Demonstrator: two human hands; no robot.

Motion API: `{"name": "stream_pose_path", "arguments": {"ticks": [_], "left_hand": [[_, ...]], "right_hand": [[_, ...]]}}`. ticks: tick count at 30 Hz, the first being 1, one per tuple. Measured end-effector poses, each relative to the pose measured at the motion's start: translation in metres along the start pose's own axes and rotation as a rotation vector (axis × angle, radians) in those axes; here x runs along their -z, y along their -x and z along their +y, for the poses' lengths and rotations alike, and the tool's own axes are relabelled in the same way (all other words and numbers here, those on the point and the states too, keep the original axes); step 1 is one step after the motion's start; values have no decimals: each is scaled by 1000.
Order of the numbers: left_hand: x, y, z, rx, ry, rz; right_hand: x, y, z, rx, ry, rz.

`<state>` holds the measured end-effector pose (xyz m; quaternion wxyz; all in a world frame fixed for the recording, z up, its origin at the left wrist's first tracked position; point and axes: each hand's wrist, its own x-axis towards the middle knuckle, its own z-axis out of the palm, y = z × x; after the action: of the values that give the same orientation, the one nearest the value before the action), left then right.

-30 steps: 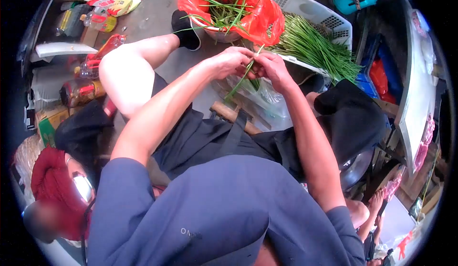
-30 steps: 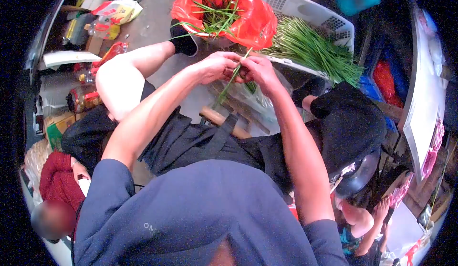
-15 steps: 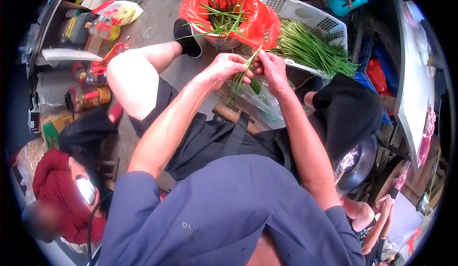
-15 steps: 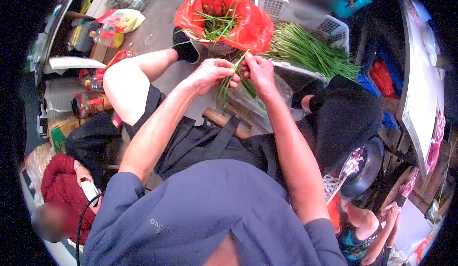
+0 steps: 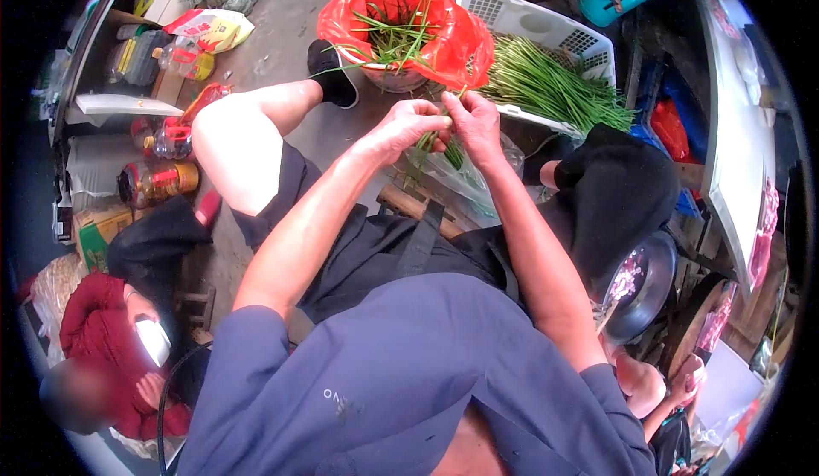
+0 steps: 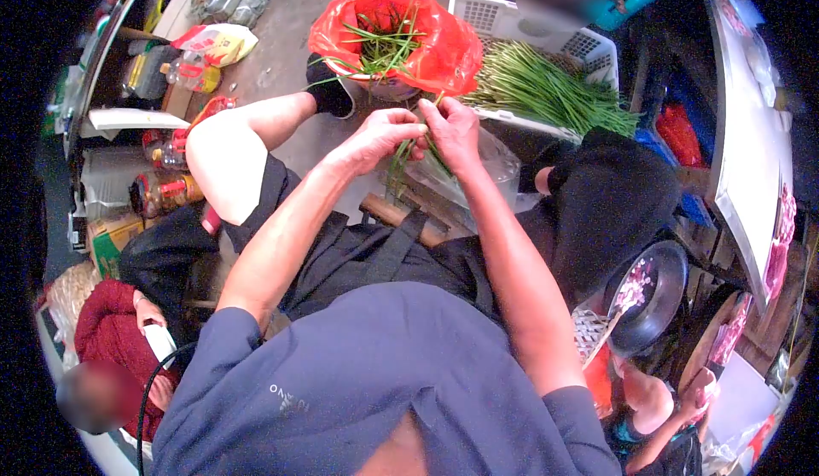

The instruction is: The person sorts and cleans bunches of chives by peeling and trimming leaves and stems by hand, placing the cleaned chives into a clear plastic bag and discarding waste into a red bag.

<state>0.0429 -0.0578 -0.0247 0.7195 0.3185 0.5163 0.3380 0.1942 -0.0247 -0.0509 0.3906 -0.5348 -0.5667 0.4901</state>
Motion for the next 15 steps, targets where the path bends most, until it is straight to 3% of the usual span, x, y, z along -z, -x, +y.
{"name": "stream_pose_path", "arguments": {"ticks": [4,6,15], "left_hand": [[-5,-7,-5,-151,-207,71],[-6,-8,-3,-129,-248,75],[-5,-4,10,-56,-397,114]], "right_hand": [[-1,-2,1,71,185,51],[-2,-3,4,126,305,91],[-8,-10,19,-40,124,83]]}}
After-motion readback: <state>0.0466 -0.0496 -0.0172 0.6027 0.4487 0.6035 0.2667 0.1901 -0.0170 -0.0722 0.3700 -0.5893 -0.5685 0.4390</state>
